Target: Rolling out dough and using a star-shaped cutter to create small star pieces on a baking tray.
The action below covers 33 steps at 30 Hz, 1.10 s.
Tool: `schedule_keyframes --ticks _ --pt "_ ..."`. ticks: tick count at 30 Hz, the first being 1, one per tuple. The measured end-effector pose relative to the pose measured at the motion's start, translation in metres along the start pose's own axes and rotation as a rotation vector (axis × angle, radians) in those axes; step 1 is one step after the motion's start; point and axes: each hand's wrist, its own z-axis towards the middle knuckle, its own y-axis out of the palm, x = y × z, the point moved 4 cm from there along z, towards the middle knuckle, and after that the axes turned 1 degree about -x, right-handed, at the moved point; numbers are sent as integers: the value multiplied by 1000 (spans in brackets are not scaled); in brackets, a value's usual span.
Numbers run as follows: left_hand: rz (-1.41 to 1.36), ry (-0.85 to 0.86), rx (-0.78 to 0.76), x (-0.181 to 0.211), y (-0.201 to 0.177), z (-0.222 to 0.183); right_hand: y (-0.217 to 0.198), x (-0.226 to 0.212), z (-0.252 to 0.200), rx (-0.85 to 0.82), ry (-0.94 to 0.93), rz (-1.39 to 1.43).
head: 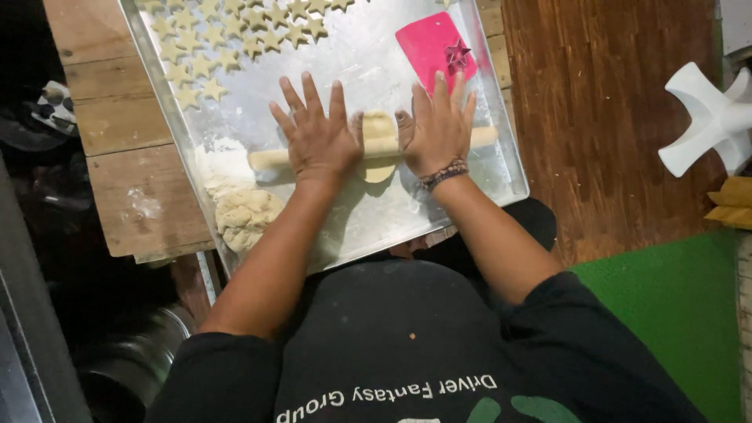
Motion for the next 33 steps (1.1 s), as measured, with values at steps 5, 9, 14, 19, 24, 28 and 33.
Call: schedule_keyframes --ticks 5,9,14,19,24,28,33 --pt "32 -17 -130 5 -16 5 -2 -2 8 -178 85 -93" --pt "-78 -60 -197 10 -38 23 -6 -5 28 -179 112 -78" --pt "-57 94 275 -5 0 64 -1 1 47 24 126 12" --pt "-79 16 206 -7 -4 81 7 5 65 70 121 -19" --pt "-75 111 429 -6 -4 80 8 7 68 119 132 -13" --pt "-62 136 381 -4 -7 55 -4 -2 46 49 137 -2" --pt "2 74 169 -1 -12 21 -2 -4 20 -34 141 -72"
